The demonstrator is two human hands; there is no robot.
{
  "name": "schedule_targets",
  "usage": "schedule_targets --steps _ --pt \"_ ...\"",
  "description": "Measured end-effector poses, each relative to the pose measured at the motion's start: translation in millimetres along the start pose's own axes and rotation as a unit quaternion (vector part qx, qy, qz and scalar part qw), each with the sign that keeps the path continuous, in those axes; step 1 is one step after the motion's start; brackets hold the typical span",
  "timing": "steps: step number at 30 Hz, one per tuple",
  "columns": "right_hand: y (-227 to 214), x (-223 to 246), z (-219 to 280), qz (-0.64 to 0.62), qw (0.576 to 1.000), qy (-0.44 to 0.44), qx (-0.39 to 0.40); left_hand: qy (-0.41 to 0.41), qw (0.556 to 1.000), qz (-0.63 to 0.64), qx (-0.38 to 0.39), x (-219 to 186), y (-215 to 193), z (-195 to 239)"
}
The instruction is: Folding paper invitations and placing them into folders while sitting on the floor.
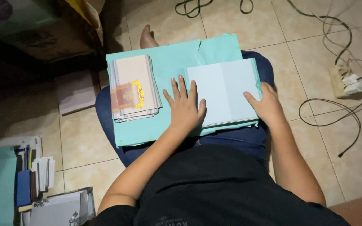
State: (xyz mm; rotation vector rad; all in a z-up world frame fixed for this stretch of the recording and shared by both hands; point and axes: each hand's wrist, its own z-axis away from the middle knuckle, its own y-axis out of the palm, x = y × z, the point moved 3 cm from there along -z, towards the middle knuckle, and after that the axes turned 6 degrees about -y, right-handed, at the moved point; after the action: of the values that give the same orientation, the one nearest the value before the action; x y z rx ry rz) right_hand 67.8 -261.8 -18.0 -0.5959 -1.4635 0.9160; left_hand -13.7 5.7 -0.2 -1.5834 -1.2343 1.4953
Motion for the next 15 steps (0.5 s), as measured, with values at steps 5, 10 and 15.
schedule_targets --steps 5,10,15 --pt "-7 14 9 0.01 1.0 0.021 0.004 0.151 0.987 -0.044 0.023 -9 25 -9" --pt "-33 45 22 0.074 0.997 0.0 -0.007 0.234 0.968 -0.032 0.08 -22 31 -20" --pt "-51 68 48 -0.309 0.947 -0.086 0.012 0.219 0.968 -0.002 0.124 -22 14 -22"
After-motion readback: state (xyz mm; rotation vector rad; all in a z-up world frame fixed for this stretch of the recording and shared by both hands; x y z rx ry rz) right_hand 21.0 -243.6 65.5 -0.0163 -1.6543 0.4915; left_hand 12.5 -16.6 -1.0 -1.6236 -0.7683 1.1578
